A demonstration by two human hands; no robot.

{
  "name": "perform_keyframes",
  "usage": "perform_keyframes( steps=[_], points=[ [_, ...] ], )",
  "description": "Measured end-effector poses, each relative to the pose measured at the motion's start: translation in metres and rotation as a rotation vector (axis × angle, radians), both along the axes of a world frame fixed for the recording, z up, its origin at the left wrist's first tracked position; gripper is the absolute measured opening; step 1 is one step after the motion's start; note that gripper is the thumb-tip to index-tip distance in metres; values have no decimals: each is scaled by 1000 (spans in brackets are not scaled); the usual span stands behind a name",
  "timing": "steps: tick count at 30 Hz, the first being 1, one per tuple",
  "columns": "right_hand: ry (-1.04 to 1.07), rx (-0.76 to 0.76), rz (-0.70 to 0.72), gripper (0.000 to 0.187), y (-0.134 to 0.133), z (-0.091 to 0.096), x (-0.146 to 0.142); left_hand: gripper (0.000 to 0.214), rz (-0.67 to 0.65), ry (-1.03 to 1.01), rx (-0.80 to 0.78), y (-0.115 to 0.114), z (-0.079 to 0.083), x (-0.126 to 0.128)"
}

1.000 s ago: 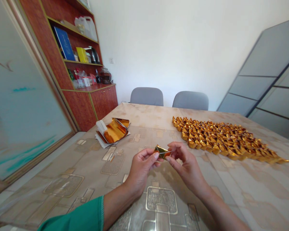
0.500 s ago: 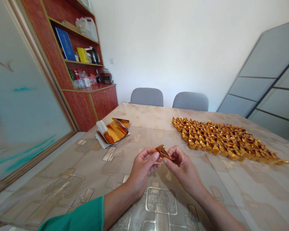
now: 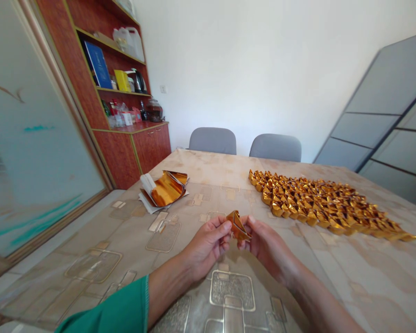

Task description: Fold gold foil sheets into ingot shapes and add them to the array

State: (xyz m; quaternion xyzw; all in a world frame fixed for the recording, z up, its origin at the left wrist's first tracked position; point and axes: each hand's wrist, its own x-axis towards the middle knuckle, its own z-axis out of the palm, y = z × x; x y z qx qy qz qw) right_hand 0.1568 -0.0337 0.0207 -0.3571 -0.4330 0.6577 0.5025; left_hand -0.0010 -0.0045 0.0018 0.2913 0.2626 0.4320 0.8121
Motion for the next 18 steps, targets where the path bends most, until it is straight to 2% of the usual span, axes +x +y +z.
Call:
perform_keyframes(
  steps=[3,6,12,18],
  points=[
    [27,-146,7,31,1,-2,4,30,-86,11,10,-1,1,-2],
    [51,-195,73,32,1,-4,6,31,-149,24,50,-1,0,-3],
    [132,-192,138,30,2,-3,9,31,-269,-24,47,-1,0,-5],
    [206,-175,328,24,2,-7,16,29,-310,-77,7,-7,7,-6]
  ],
)
